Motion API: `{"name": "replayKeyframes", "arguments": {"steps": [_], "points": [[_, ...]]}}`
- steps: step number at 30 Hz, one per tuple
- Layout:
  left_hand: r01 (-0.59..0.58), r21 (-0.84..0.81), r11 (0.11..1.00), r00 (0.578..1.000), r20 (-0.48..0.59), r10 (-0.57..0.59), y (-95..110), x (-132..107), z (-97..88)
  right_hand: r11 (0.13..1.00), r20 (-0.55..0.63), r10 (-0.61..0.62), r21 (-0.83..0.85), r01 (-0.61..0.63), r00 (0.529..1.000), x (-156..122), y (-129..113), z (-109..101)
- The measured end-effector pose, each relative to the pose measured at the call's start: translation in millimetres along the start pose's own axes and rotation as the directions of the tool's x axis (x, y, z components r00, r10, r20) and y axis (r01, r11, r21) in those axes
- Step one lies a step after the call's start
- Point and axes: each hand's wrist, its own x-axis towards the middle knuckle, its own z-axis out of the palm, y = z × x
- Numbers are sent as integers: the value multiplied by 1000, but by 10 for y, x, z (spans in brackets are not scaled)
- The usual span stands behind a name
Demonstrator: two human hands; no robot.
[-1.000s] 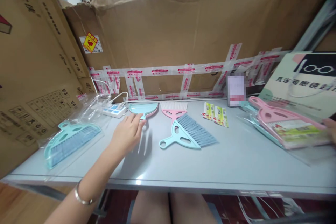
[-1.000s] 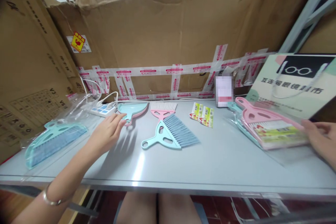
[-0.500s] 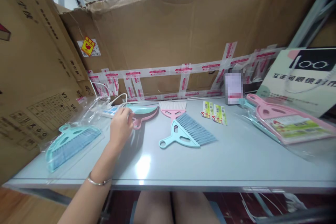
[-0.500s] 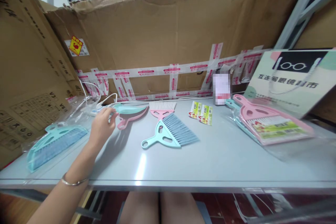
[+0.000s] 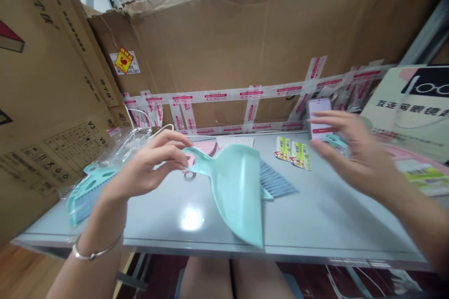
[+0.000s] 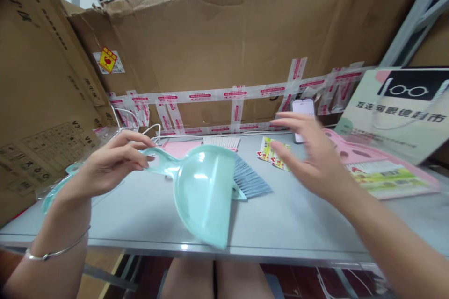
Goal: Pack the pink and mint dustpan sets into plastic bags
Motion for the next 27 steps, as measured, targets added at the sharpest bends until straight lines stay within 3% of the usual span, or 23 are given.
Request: {"name": "replayKeyframes", "arguments": {"steps": [1,2,4,5,6,7,9,12,14,15,17,19,22,25,27], "points": [[-7,-70,998,999,45,10,-2,48,37,989,141,17,141,-37,990,48,-74,111],[-1,-133,991,997,75,11,-23,86,86,954,328,19,278,-115,945,87,-144,234],[32,-243,969,995,101,-8,-110,129,219,847,660,-34,417,-328,751,120,-252,485],[69,-299,952,994,105,-39,-166,134,300,794,759,-48,423,-436,649,111,-286,601],[120,-365,923,991,101,-89,-221,131,390,742,816,-37,410,-531,577,85,-307,703],[194,-440,877,981,106,-163,-269,121,486,688,839,1,394,-609,544,46,-319,791],[377,-581,721,919,138,-370,-321,90,680,581,807,136,404,-706,574,-53,-323,921],[634,-609,476,739,298,-604,-275,54,912,558,631,364,442,-703,685,-181,-323,1023],[730,-538,421,651,360,-669,-204,49,995,598,549,422,430,-677,722,-223,-331,1052],[754,-504,422,630,371,-682,-175,51,1015,615,537,416,428,-662,734,-231,-337,1059],[747,-462,478,649,348,-677,-155,56,1025,625,547,374,448,-640,749,-228,-344,1060],[696,-441,567,710,304,-635,-196,53,1005,631,558,346,457,-627,754,-212,-333,1043],[629,-373,682,770,177,-613,-334,26,919,753,500,316,385,-534,806,-208,-266,988],[630,-275,726,760,24,-650,-470,-13,781,934,479,199,170,-313,855,-314,-182,919],[634,-265,727,744,-49,-667,-519,-31,701,987,566,95,52,-150,819,-479,-154,867]]}}
